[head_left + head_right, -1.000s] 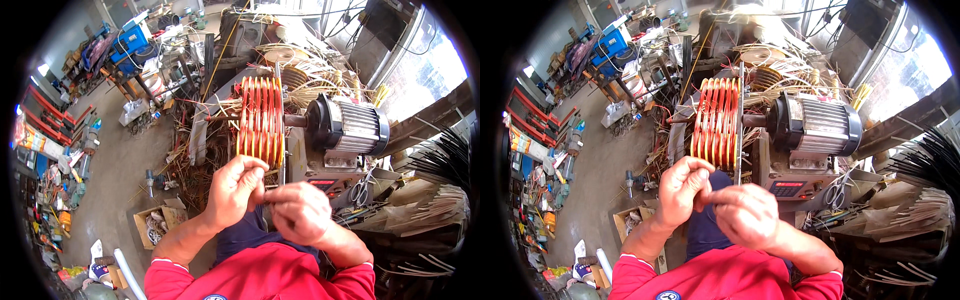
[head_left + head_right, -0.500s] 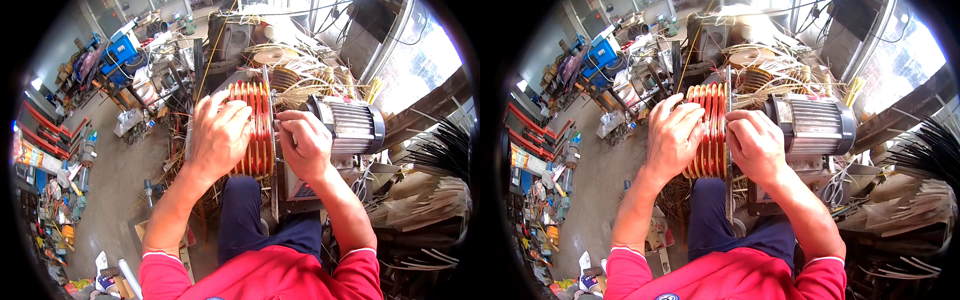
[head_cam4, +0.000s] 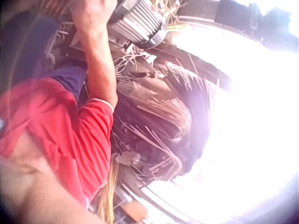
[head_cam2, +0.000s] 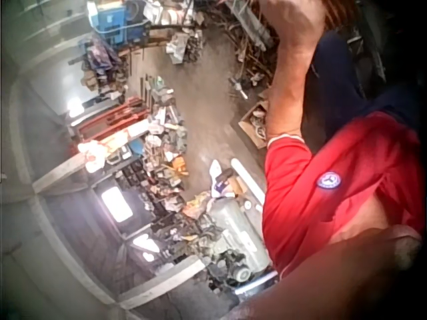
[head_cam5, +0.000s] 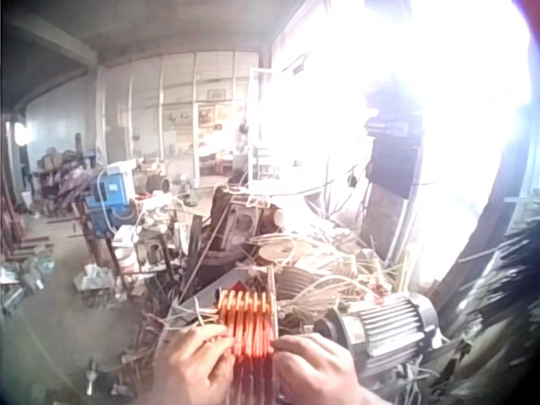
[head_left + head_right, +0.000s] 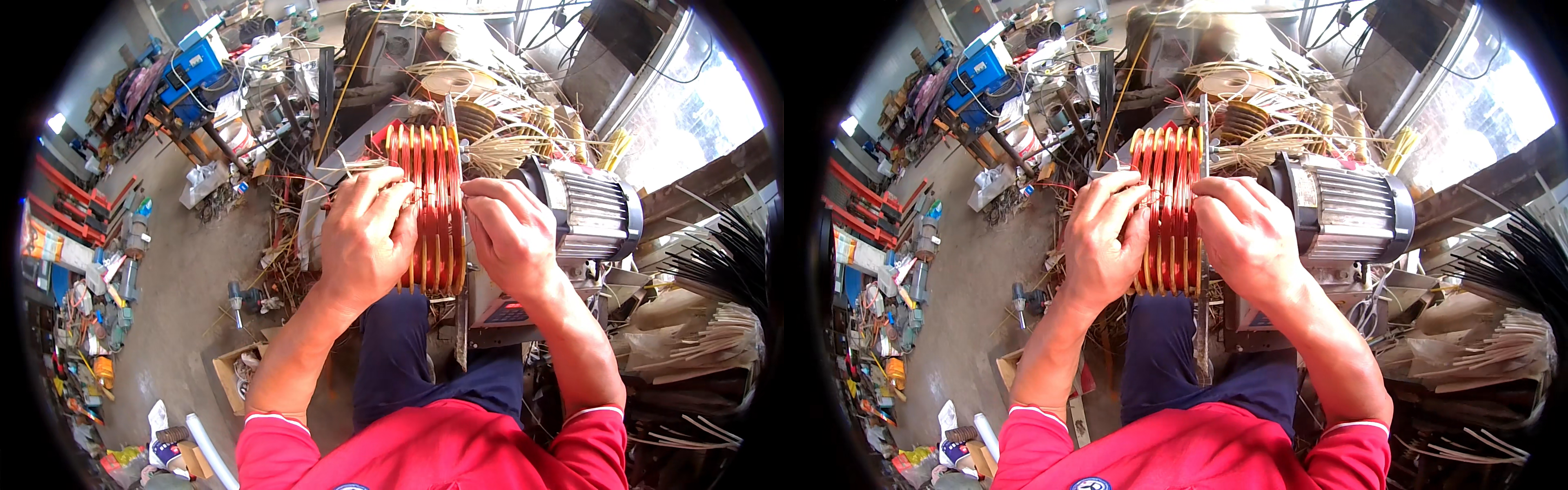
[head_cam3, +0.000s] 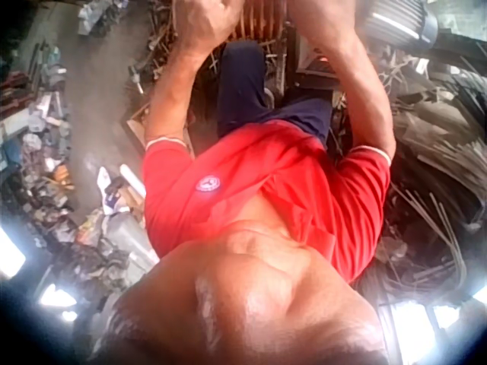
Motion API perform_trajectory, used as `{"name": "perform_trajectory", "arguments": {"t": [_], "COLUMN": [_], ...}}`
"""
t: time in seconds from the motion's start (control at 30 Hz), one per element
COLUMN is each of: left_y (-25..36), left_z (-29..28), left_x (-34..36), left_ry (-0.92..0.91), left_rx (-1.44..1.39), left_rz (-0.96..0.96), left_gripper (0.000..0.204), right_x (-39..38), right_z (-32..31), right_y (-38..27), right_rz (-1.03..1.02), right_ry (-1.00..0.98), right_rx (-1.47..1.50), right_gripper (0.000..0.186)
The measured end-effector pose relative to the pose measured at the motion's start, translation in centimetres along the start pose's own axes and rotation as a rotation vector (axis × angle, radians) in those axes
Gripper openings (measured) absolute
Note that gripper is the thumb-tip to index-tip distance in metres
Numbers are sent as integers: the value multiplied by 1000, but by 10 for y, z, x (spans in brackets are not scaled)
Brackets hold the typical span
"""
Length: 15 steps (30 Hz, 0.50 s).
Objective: The person winds copper wire onto a wooden former using a motorized coil winding machine. They use pliers to cut the wire and tie off the coil with a thin string. Finally, they remove the completed coil from the machine and place it on a nearby table.
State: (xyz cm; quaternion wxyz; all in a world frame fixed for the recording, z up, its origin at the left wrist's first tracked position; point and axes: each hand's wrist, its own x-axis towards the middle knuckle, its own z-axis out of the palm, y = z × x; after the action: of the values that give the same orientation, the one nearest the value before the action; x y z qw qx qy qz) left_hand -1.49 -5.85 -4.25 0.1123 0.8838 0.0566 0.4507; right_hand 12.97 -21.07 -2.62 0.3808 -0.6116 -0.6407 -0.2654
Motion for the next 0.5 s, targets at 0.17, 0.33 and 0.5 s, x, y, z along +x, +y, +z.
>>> {"name": "perform_trajectory", "arguments": {"t": [0.17, 0.33, 0.5], "left_y": [-2, -1, -2], "left_z": [0, -2, -1], "left_x": [-3, -2, -3], "left_ry": [1, -19, -20], "left_rx": [-54, -90, -108], "left_rz": [-30, -67, -73], "left_gripper": [29, 27, 27], "right_x": [4, 2, 4], "right_z": [-4, -4, -8], "right_y": [2, 6, 7], "right_rz": [-75, -87, -84], "right_ry": [-61, -137, -209], "right_rx": [-43, -62, -69], "right_gripper": [23, 24, 21]}}
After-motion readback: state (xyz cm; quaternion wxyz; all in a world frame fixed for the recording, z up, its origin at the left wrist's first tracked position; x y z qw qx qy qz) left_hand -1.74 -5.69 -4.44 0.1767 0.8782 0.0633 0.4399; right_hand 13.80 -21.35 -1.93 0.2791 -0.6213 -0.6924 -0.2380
